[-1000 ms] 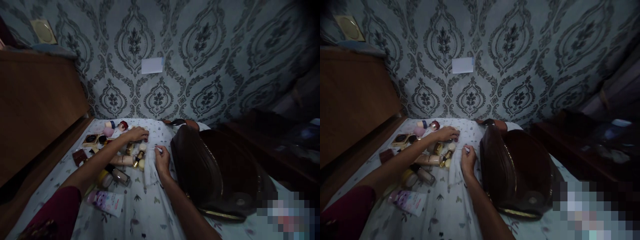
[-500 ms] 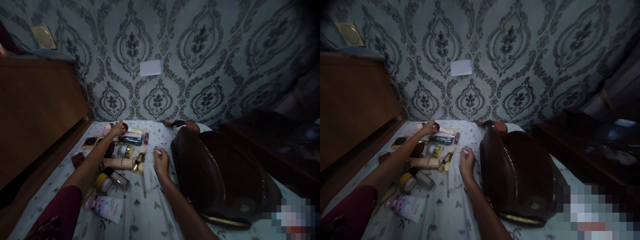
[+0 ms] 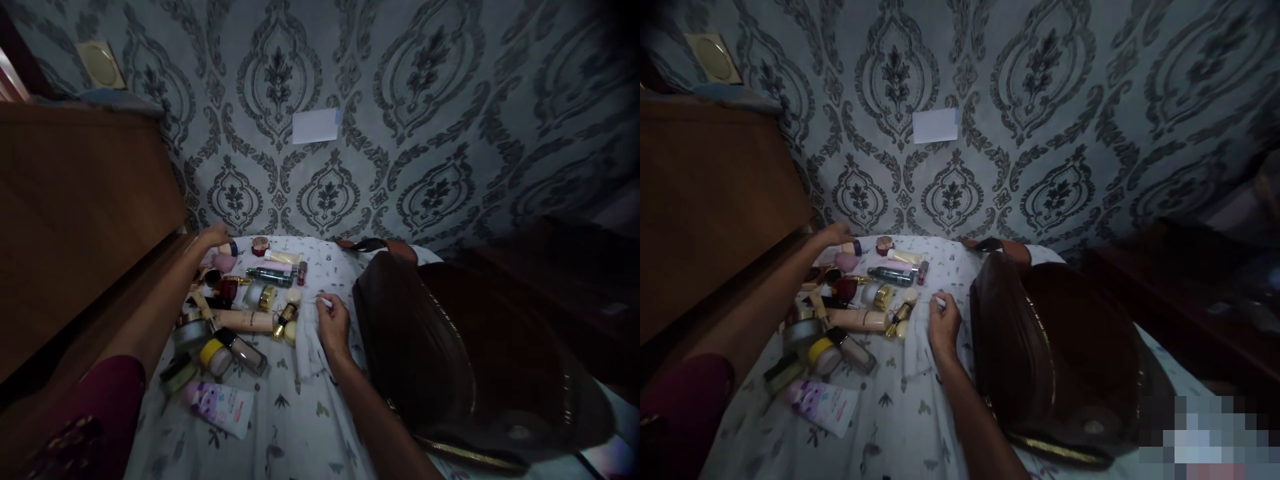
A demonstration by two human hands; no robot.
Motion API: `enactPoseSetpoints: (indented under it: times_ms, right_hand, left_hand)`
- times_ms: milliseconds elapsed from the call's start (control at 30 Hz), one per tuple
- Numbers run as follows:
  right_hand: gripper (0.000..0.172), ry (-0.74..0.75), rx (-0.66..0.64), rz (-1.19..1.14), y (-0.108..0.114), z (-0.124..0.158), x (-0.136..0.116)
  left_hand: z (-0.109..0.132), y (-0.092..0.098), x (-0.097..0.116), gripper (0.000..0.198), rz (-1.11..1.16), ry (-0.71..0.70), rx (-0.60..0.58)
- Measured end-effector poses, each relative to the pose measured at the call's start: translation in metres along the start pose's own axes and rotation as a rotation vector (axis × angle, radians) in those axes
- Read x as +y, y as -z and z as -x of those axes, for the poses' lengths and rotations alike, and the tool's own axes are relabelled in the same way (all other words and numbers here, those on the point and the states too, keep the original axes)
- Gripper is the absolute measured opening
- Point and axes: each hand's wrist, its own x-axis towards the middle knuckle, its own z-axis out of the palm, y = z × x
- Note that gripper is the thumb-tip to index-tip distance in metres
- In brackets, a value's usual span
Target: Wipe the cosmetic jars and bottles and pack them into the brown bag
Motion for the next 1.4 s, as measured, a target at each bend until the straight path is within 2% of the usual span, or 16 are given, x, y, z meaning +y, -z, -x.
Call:
enactPoseSetpoints:
  times_ms: [100,167,367,467,633,833,933,1067,1200,1267,1400]
  right_hand:
    - [0.033,0.006,-0.008,-0.002,0.0,0.001,0.0]
    - [0.033,0.005,-0.016,0.001,0.001,0.001,-0.001]
    - [0.036,0.0,-0.032,-0.002,0.0,0.0,-0.002]
    - [0.034,0.007,-0.041,-0.013,0.0,0.0,-0.001]
    - [0.034,-0.003,-0.047,-0.012,0.0,0.0,0.001]
    - [0.032,0.005,-0.052,-0.015,-0.001,-0.001,0.004]
    - [0.031,0.009,-0.053,-0.011,-0.002,-0.002,0.005]
    - [0.032,0.003,-0.065,-0.002,-0.001,-0.003,0.005]
    - [0.031,-0.001,-0.072,0.007,0.0,-0.003,0.005]
    - [0.032,-0.003,-0.07,0.008,-0.001,-0.003,0.005]
    - [0.031,0.005,-0.068,-0.004,-0.001,-0.002,0.003]
  left_hand:
    - [0.014,0.001,-0.024,0.031,-0.052,0.049,-0.112]
    - [0.022,-0.004,-0.028,0.035,-0.059,0.049,-0.129]
    - [0.032,-0.019,-0.008,0.052,-0.089,0.021,-0.015]
    - [0.036,-0.024,-0.002,0.058,-0.083,0.033,-0.023]
    - [0.043,-0.029,-0.009,0.04,0.06,0.039,-0.051]
    - [0.046,-0.028,-0.02,0.031,0.337,-0.022,-0.102]
    - [0.044,-0.025,-0.027,0.027,0.349,-0.027,-0.112]
    - [0.045,-0.011,-0.045,0.025,0.247,-0.033,-0.095]
    - [0.064,-0.003,-0.048,0.03,0.196,-0.16,-0.184]
    - [0.08,-0.005,-0.037,0.037,0.208,-0.27,-0.231]
    - [0.109,-0.022,-0.001,0.052,0.21,-0.491,-0.293]
